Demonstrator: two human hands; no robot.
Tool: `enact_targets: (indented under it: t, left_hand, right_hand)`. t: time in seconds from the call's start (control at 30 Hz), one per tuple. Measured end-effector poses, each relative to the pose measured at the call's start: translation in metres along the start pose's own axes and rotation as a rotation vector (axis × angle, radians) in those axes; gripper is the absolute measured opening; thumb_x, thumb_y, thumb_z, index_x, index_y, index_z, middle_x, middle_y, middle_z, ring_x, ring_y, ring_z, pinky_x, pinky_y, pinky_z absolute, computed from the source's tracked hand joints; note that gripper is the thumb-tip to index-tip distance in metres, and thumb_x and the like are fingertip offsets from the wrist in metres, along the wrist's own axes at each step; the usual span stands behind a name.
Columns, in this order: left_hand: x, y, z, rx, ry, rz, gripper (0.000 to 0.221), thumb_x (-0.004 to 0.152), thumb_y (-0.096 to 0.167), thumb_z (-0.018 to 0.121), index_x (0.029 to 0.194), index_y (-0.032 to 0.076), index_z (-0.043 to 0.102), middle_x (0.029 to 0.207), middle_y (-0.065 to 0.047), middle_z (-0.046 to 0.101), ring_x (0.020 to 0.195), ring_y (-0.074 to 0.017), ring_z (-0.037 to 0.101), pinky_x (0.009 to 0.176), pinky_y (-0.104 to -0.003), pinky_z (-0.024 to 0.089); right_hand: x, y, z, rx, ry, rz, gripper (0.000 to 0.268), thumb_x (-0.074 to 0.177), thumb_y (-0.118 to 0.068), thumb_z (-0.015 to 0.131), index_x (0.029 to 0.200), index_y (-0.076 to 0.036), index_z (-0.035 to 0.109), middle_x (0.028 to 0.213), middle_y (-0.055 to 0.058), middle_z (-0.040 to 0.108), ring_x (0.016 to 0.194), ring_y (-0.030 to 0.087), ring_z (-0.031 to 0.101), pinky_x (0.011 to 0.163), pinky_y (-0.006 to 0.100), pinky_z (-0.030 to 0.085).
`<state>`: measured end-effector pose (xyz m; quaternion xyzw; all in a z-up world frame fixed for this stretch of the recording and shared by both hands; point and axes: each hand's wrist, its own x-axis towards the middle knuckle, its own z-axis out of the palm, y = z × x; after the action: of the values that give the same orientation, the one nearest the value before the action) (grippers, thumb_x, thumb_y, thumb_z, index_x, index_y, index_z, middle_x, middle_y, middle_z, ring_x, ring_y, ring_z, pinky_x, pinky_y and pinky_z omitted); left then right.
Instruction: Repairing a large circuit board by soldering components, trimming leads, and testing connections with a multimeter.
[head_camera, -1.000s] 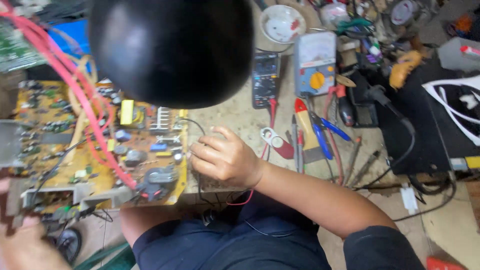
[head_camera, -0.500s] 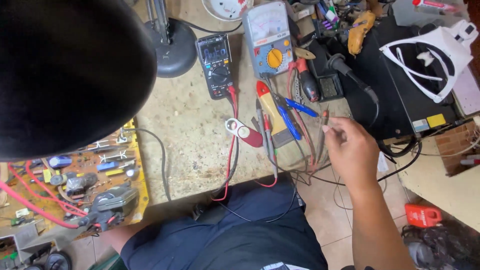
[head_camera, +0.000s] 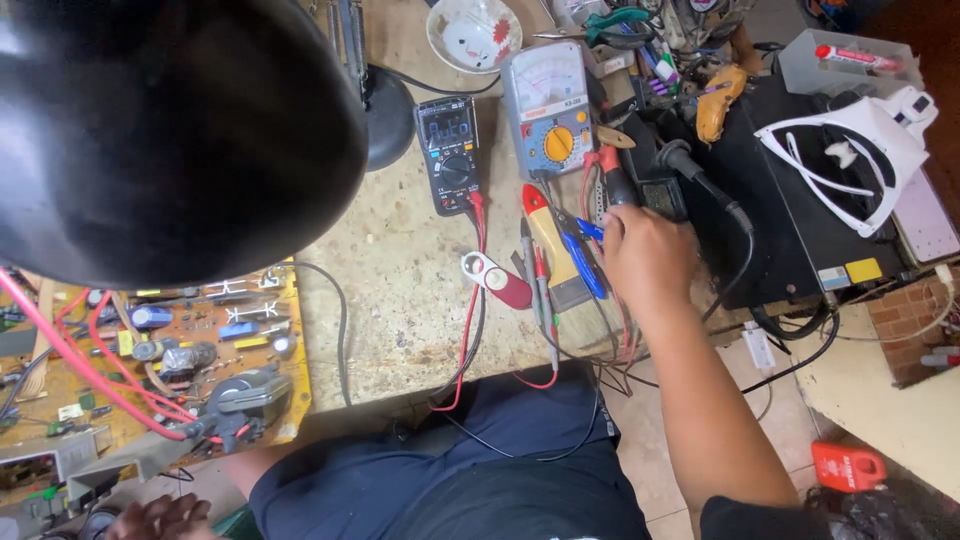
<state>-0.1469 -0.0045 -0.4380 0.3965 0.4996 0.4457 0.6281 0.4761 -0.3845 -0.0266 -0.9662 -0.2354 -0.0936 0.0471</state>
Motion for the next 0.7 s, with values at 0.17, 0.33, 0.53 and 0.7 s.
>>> enact_targets:
  t: [0.17, 0.33, 0.53, 0.7]
  left_hand:
    - [-0.161, 0.162, 0.241, -0.109, 0.388, 0.004, 0.007, 0.100, 0.023, 0.055, 0.107, 0.022, 0.052, 0.082, -0.003, 0.058, 0.067, -0.0156, 0.057, 0.054, -0.026, 0.042]
    - [-0.196, 0.178, 0.252, -0.138, 0.227, 0.084, 0.008, 0.105, 0.014, 0.056, 0.107, 0.006, 0.056, 0.085, -0.012, 0.063, 0.070, -0.0194, 0.061, 0.063, -0.026, 0.047]
    - [-0.194, 0.197, 0.249, 0.085, 0.105, 0.050, 0.014, 0.105, 0.014, 0.054, 0.106, 0.002, 0.061, 0.086, -0.014, 0.065, 0.073, -0.0212, 0.066, 0.069, -0.030, 0.056]
    - [-0.161, 0.192, 0.235, 0.709, -0.001, 0.053, 0.017, 0.095, 0.032, 0.059, 0.102, 0.017, 0.063, 0.097, -0.005, 0.067, 0.091, -0.0249, 0.067, 0.076, -0.041, 0.049]
  right_hand:
    - [0.044, -0.023, -0.009, -0.162, -0.371, 0.240, 0.036, 0.103, -0.042, 0.052, 0.108, -0.017, 0.079, 0.104, 0.021, 0.076, 0.097, 0.047, 0.072, 0.076, 0.056, 0.058]
    - [0.050, -0.031, 0.002, -0.242, -0.400, 0.215, 0.044, 0.102, -0.050, 0.052, 0.112, -0.018, 0.081, 0.115, 0.024, 0.076, 0.108, 0.051, 0.071, 0.084, 0.058, 0.057]
    - [0.042, 0.031, 0.052, -0.205, -0.112, 0.250, 0.042, 0.095, -0.052, 0.060, 0.113, -0.022, 0.084, 0.098, 0.024, 0.080, 0.091, 0.054, 0.074, 0.071, 0.058, 0.060]
    - [0.027, 0.054, 0.075, 0.468, 0.606, -0.169, 0.008, 0.120, 0.007, 0.075, 0.122, 0.012, 0.069, 0.105, 0.028, 0.076, 0.094, 0.036, 0.076, 0.080, 0.041, 0.059]
